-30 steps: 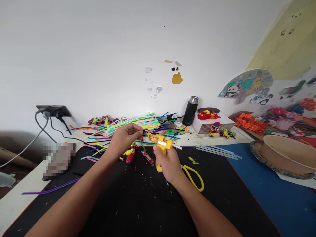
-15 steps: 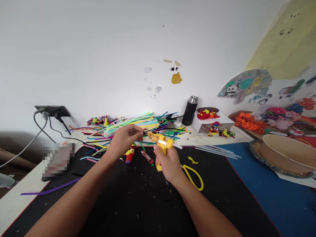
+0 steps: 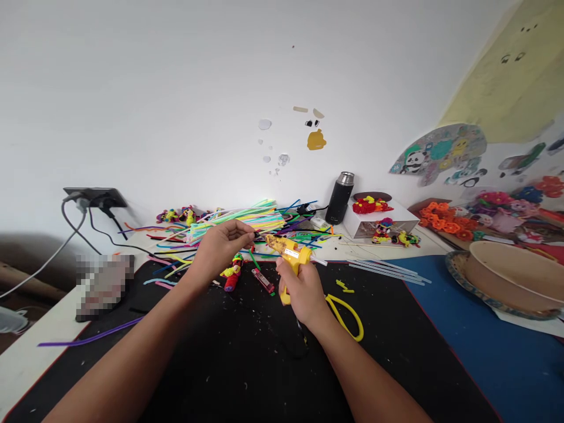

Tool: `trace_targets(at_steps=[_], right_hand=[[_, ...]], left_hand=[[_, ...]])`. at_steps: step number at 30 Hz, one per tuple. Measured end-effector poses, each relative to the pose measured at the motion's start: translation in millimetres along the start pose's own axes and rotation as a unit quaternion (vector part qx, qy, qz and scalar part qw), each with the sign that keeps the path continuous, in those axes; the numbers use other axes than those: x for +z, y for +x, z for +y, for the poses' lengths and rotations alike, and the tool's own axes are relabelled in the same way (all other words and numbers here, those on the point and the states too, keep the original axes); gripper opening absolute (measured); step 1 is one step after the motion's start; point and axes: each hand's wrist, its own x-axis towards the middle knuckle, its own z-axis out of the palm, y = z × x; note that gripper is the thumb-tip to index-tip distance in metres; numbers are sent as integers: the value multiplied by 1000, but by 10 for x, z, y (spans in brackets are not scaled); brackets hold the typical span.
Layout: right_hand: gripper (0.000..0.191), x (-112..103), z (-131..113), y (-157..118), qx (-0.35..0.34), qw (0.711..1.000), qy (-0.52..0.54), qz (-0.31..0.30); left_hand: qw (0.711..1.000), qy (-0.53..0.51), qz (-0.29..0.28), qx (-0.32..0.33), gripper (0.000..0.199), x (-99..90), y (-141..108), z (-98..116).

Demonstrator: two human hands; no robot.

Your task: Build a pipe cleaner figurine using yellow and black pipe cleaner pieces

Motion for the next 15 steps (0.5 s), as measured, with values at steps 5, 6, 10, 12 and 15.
trace_targets(at_steps=[5, 6, 10, 12, 15], right_hand=[[52, 5, 0, -12, -5, 1000, -17, -4], [52, 6, -4, -16, -5, 1000, -20, -5], [53, 7, -19, -26, -1, 1000, -22, -13], [52, 8, -23, -28, 2, 1000, -20, -14], [50, 10, -35, -30, 3, 1000, -18, -14]], left_hand=[[1000, 5, 4, -3, 24, -3, -7, 1], [1000, 5, 6, -4, 24, -5, -8, -1], [1000, 3, 7, -5, 24, -11, -6, -6], [1000, 2, 6, -4, 25, -9, -2, -8], [1000, -3, 4, -7, 25, 1, 4, -9]])
